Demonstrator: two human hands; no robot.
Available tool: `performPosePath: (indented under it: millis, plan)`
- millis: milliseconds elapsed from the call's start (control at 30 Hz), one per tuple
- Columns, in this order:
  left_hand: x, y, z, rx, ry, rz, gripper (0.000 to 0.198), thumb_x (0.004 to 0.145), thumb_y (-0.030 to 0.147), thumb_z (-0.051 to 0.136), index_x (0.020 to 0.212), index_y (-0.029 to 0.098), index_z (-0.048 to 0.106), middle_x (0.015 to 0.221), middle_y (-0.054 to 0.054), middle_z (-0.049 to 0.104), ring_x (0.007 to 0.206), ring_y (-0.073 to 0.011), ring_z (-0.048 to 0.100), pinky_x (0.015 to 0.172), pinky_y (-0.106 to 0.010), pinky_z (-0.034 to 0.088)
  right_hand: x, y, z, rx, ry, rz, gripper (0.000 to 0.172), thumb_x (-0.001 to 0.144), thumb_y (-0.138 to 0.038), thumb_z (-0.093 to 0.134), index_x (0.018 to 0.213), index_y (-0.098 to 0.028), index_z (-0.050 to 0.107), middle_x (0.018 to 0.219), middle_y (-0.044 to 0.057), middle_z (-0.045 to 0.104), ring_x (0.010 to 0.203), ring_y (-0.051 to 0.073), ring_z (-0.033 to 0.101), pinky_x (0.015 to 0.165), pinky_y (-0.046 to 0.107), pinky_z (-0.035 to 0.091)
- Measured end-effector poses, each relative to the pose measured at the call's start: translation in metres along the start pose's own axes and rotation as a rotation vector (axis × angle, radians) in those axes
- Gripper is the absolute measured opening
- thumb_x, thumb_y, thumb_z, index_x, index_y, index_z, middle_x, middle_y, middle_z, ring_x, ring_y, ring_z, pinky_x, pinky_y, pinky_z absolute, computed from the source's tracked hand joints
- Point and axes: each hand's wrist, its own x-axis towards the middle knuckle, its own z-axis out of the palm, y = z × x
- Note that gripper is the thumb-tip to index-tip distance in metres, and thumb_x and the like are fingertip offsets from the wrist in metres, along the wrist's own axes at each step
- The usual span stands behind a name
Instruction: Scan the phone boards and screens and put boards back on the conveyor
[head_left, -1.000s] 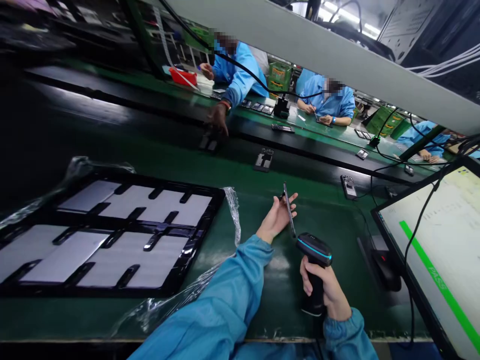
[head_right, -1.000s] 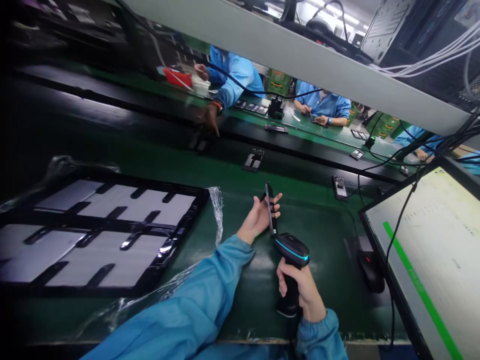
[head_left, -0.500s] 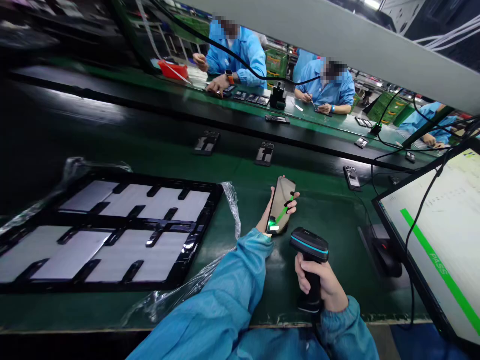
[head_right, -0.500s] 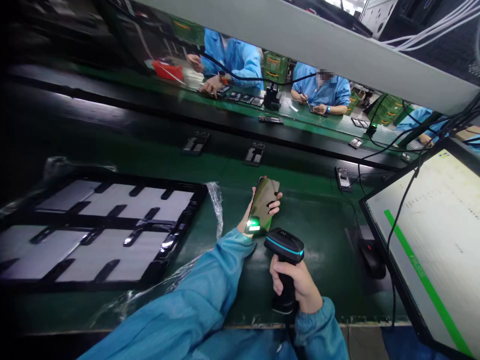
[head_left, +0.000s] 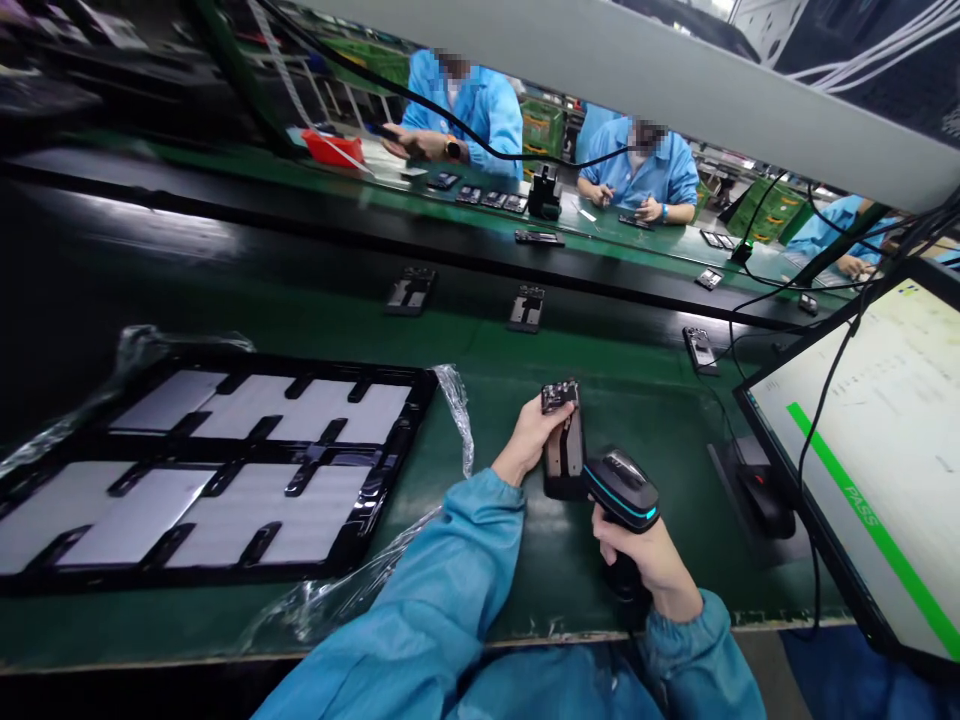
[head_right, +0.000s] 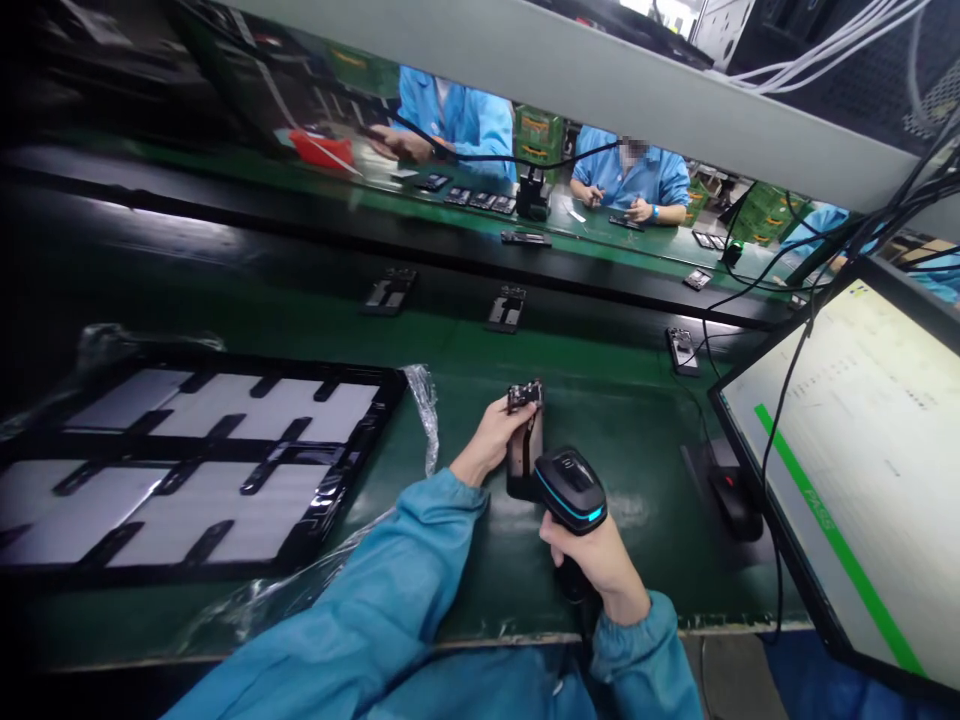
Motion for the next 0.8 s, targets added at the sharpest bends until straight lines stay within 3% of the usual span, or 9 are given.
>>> performPosePath:
  millis: [133, 367, 467, 567, 800]
  plan:
    - [-0.014, -0.002, 0.001, 0.346, 0.098, 0.151, 0.038, 0.079, 0.045, 0.074, 0.099, 0.013, 0.067, 0.091, -0.004, 0.070, 0.082, -0.0159, 0.062, 0.076, -0.026, 0.047, 0.007, -0.005, 0.009, -0.267, 0.118, 0.080, 0.029, 0.072, -0.040, 0.078, 0.071, -0.018, 0.059, 0.044, -0.007, 0.052, 0.043, 0.010, 0.047, 0.050, 0.025, 0.041]
    - [-0.028, 0.010, 0.019, 0.513, 0.109, 0.335, 0.032, 0.093, 0.048, 0.056, 0.083, 0.018, 0.053, 0.076, 0.001, 0.058, 0.071, -0.0133, 0.053, 0.067, -0.023, 0.041, 0.011, -0.014, 0.023, -0.318, 0.204, 0.127, 0.028, 0.069, -0.036, 0.076, 0.077, -0.019, 0.056, 0.048, -0.007, 0.053, 0.042, 0.010, 0.047, 0.046, 0.025, 0.041]
    - [-0.035, 0.012, 0.023, 0.484, 0.144, 0.385, 0.035, 0.100, 0.047, 0.042, 0.079, 0.019, 0.048, 0.074, 0.001, 0.053, 0.070, -0.0134, 0.050, 0.066, -0.024, 0.039, 0.007, -0.020, 0.026, -0.319, 0.171, 0.054, 0.026, 0.072, -0.036, 0.074, 0.083, -0.016, 0.061, 0.065, 0.000, 0.065, 0.048, 0.011, 0.051, 0.050, 0.026, 0.046]
    - [-0.042, 0.013, 0.027, 0.495, 0.173, 0.381, 0.035, 0.102, 0.044, 0.036, 0.078, 0.020, 0.044, 0.070, 0.002, 0.049, 0.066, -0.0131, 0.048, 0.063, -0.024, 0.037, 0.005, -0.028, 0.031, -0.346, 0.126, -0.054, 0.025, 0.075, -0.034, 0.073, 0.089, -0.015, 0.065, 0.084, 0.007, 0.071, 0.056, 0.012, 0.055, 0.054, 0.027, 0.049]
    - [-0.049, 0.017, 0.033, 0.518, 0.171, 0.309, 0.035, 0.102, 0.045, 0.036, 0.079, 0.021, 0.046, 0.068, 0.003, 0.052, 0.062, -0.0122, 0.049, 0.059, -0.023, 0.035, 0.011, -0.042, 0.044, -0.427, 0.131, -0.173, 0.015, 0.076, -0.027, 0.072, 0.079, -0.017, 0.062, 0.075, 0.004, 0.069, 0.062, 0.014, 0.056, 0.061, 0.028, 0.050]
